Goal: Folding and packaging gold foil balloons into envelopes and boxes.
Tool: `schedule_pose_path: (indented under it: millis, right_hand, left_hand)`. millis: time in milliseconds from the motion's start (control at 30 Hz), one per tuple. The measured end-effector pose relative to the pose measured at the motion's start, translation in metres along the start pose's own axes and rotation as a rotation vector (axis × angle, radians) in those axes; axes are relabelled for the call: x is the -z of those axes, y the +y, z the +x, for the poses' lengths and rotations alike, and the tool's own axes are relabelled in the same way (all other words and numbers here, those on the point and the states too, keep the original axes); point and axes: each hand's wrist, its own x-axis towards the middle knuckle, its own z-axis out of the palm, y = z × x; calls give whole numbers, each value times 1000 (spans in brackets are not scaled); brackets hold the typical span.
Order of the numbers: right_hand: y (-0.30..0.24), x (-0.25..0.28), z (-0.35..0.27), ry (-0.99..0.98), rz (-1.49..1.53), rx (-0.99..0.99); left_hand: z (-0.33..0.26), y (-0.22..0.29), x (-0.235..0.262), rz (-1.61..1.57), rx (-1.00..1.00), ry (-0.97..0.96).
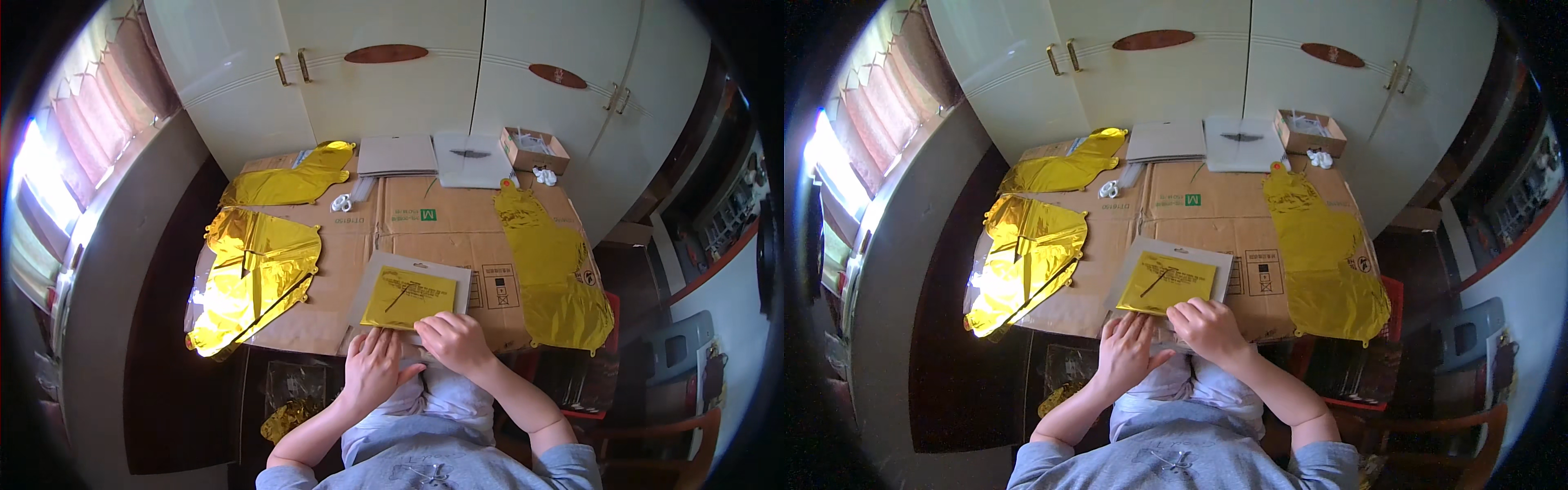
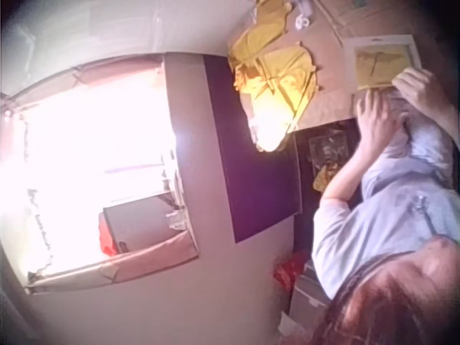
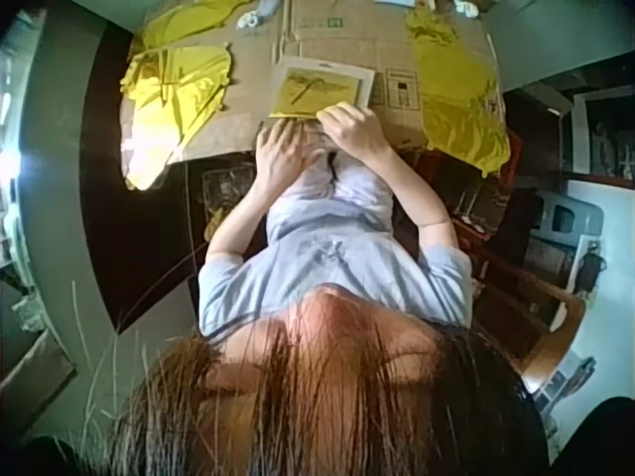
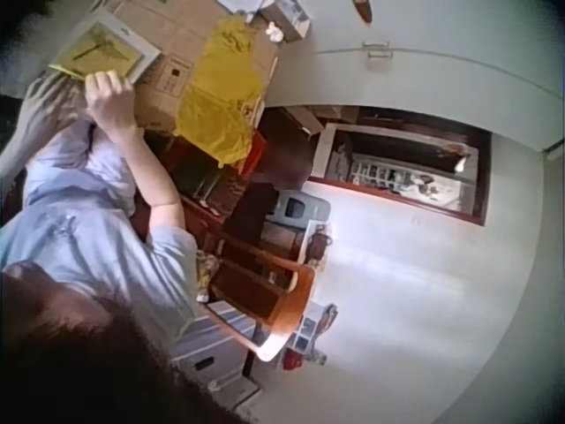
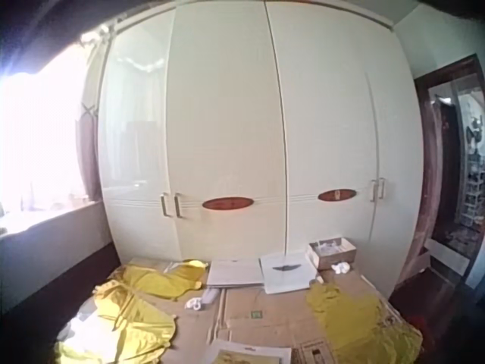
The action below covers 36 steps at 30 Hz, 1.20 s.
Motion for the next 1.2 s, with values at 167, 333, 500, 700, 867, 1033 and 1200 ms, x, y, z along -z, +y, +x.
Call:
schedule_pose_path:
  millis: [167, 333, 500, 700, 867, 1033, 1200]
  right_hand:
    - [-6, -9, -12, -56, 34, 8]
    - [-8, -11, -18, -8, 60, 25]
    - [-7, -15, -26, -14, 60, 9]
    - [-7, -18, -36, -51, 149, -15]
    - [6, -23, -26, -62, 197, -126]
    - [23, -42, -4, -201, 27, -257]
    - [24, -57, -12, -321, -40, -234]
  left_hand:
    - [-5, 2, -19, 18, 21, -124]
    - [-2, 7, -34, -37, 2, -25]
    - [-8, 15, -23, -45, 7, -107]
    - [-27, 3, 7, -276, 86, -219]
    - [-1, -17, -1, -167, 53, -21]
    - [37, -47, -37, -37, -54, -244]
    - [34, -53, -50, -13, -25, -233]
